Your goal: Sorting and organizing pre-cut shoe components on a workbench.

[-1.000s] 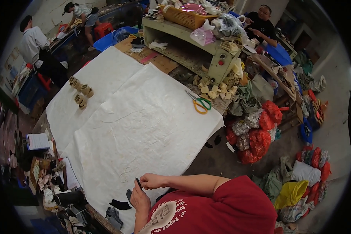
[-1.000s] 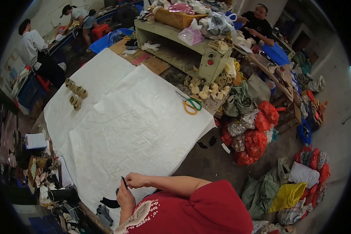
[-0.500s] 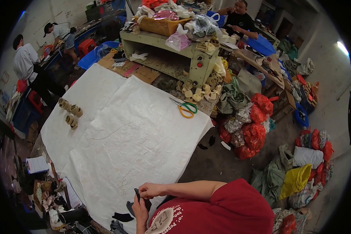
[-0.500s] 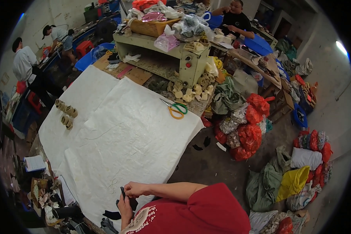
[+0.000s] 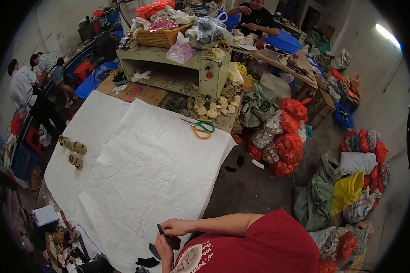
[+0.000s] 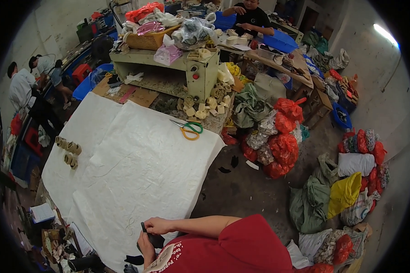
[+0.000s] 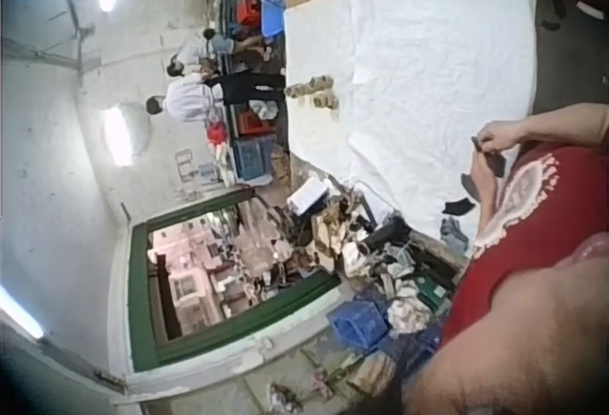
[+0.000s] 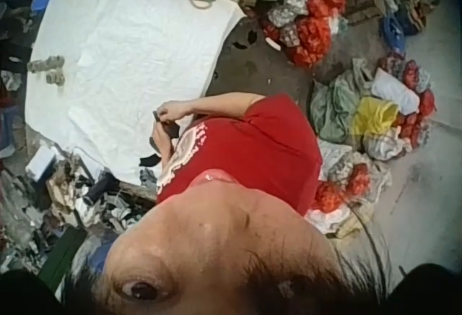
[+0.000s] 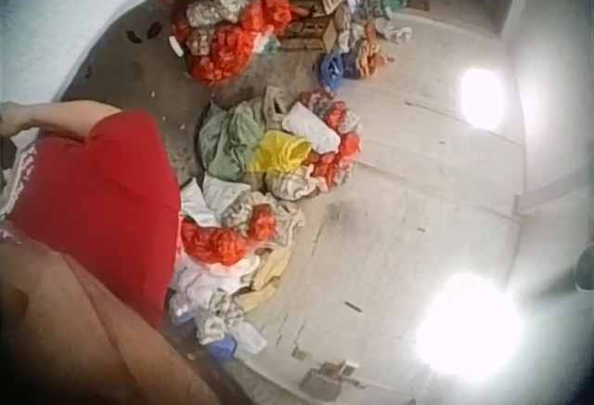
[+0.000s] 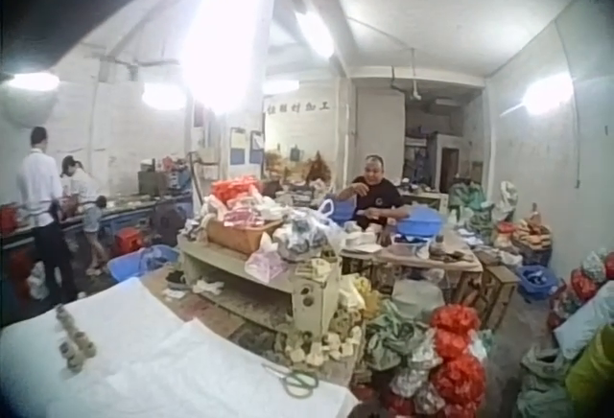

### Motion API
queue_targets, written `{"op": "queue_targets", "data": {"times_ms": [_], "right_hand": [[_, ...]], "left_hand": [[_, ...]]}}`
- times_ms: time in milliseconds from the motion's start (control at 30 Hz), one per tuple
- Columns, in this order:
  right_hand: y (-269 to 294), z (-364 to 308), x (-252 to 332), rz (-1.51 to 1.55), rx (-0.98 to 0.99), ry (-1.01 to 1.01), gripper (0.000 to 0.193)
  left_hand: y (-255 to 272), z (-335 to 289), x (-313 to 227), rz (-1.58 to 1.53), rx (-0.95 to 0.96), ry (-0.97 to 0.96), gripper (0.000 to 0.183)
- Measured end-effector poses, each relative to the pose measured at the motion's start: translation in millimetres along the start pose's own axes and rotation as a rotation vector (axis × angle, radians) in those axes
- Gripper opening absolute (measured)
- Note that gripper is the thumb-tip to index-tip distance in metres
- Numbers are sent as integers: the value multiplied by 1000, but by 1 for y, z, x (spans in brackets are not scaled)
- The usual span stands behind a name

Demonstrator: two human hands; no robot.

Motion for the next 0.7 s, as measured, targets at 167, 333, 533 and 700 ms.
{"op": "queue_targets", "data": {"times_ms": [167,333,533,700], "right_hand": [[2,-3,9,-158,4,46,15],[0,-4,11,-198,15,54,15],[-3,-3,10,-217,4,77,16],[-9,-1,24,-237,26,102,16]], "left_hand": [[1,1,-2,101,-19,-32,28],[2,2,3,189,-115,-116,25],[4,3,15,13,-56,-3,28],[12,9,52,-621,-103,316,25]]}}
Point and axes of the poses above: each hand's wrist, its own z-axis towards the middle knuckle, its own y-axis out of the back of the hand, x = y × z, the point moved 7 cm from there along z, towards the middle knuckle, and after that the axes turned 15 degrees about y, right-handed, at the moved point
